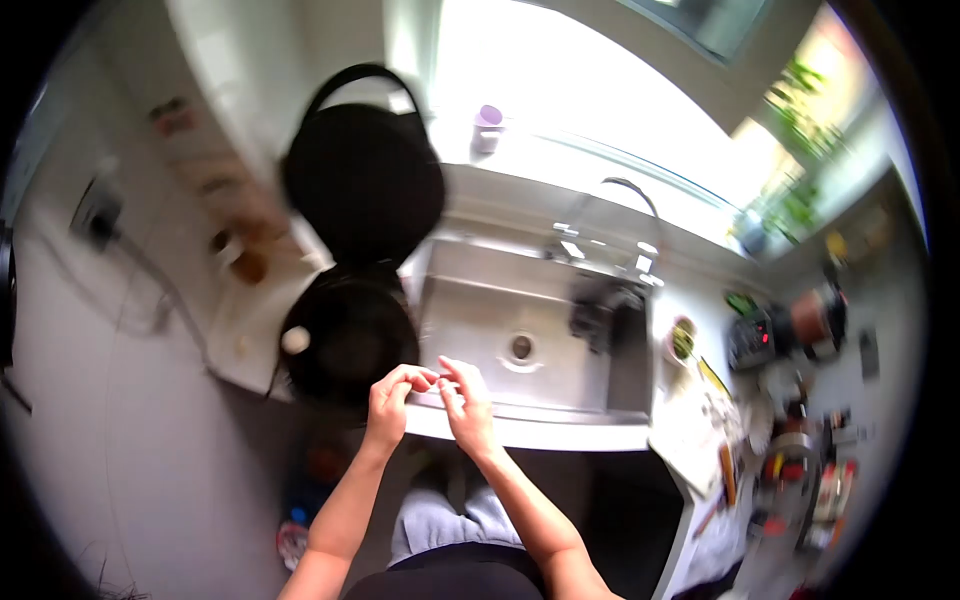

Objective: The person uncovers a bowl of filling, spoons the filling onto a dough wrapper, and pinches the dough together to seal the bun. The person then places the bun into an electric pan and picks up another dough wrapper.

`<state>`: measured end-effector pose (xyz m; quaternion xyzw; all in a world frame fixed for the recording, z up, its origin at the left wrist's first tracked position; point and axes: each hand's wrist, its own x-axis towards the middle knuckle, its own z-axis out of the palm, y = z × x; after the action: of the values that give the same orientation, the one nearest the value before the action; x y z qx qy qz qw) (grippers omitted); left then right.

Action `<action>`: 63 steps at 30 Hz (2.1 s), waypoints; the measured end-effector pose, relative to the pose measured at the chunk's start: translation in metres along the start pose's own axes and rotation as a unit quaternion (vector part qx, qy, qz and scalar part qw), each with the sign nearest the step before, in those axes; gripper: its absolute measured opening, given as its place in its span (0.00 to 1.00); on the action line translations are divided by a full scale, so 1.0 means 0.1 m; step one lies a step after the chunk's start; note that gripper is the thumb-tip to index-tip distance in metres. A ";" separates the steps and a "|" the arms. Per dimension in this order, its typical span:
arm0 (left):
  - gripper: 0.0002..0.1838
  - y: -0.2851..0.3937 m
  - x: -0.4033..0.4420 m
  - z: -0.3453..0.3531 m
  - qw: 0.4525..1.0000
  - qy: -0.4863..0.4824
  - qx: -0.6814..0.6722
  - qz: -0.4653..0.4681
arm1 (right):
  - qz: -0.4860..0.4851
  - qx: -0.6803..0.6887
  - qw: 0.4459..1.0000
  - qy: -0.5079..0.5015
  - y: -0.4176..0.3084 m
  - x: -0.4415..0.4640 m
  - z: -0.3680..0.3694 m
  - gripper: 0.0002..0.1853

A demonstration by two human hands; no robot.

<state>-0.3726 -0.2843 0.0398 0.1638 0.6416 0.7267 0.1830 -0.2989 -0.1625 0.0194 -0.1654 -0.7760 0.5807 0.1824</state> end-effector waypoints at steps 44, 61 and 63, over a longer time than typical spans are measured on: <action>0.12 -2.55 0.01 6.38 0.923 0.143 0.304 -0.187 | 0.230 0.065 0.942 0.237 2.38 -1.36 -5.67 0.13; 0.26 -1.60 -0.43 5.65 0.794 -0.141 -0.376 -0.457 | 0.269 0.415 0.834 0.243 2.25 -1.27 -5.36 0.18; 0.27 -1.46 -0.45 5.69 0.784 -0.188 -0.385 -0.450 | 0.233 0.412 0.827 0.305 2.07 -1.27 -5.39 0.16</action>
<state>-0.0558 0.2072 -0.0351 -0.0938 0.2624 0.7034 0.6539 0.0783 0.2875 -0.0519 -0.4194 -0.3083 0.7914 0.3205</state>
